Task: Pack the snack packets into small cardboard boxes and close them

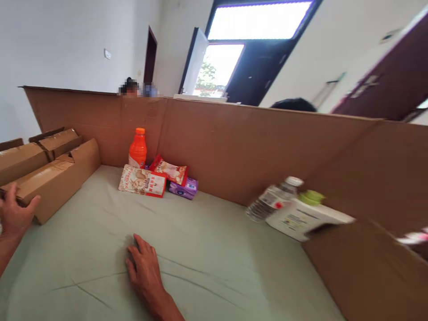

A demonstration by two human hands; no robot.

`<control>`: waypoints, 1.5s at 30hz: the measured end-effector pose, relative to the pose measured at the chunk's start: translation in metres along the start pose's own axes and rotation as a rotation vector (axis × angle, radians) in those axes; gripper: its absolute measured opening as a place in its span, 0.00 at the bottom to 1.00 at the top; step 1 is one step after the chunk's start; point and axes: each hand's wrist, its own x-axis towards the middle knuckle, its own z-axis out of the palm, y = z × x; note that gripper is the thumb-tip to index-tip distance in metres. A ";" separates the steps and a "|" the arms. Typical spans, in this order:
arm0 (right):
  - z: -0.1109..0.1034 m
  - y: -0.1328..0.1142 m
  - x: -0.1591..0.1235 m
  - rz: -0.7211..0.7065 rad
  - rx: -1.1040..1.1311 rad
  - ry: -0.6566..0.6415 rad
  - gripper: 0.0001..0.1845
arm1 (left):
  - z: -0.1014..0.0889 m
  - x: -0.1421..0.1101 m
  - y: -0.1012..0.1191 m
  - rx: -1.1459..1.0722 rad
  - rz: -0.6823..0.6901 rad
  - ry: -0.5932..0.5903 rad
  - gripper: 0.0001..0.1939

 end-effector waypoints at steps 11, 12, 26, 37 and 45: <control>-0.022 -0.010 0.017 0.054 0.038 -0.058 0.20 | 0.082 -0.129 0.090 -0.091 0.498 -0.639 0.29; -0.022 -0.009 0.019 0.047 0.026 -0.054 0.20 | 0.093 -0.141 0.097 -0.095 0.562 -0.688 0.30; -0.169 0.094 -0.004 0.342 -0.237 0.345 0.23 | 0.072 -0.200 0.155 -0.253 0.994 -0.545 0.31; -0.337 0.203 -0.099 1.002 -0.853 0.348 0.15 | 0.063 -0.211 0.152 -0.261 0.853 -0.727 0.30; -0.263 0.097 -0.075 0.394 -0.680 0.206 0.11 | 0.074 -0.192 0.142 -0.420 0.427 -0.787 0.38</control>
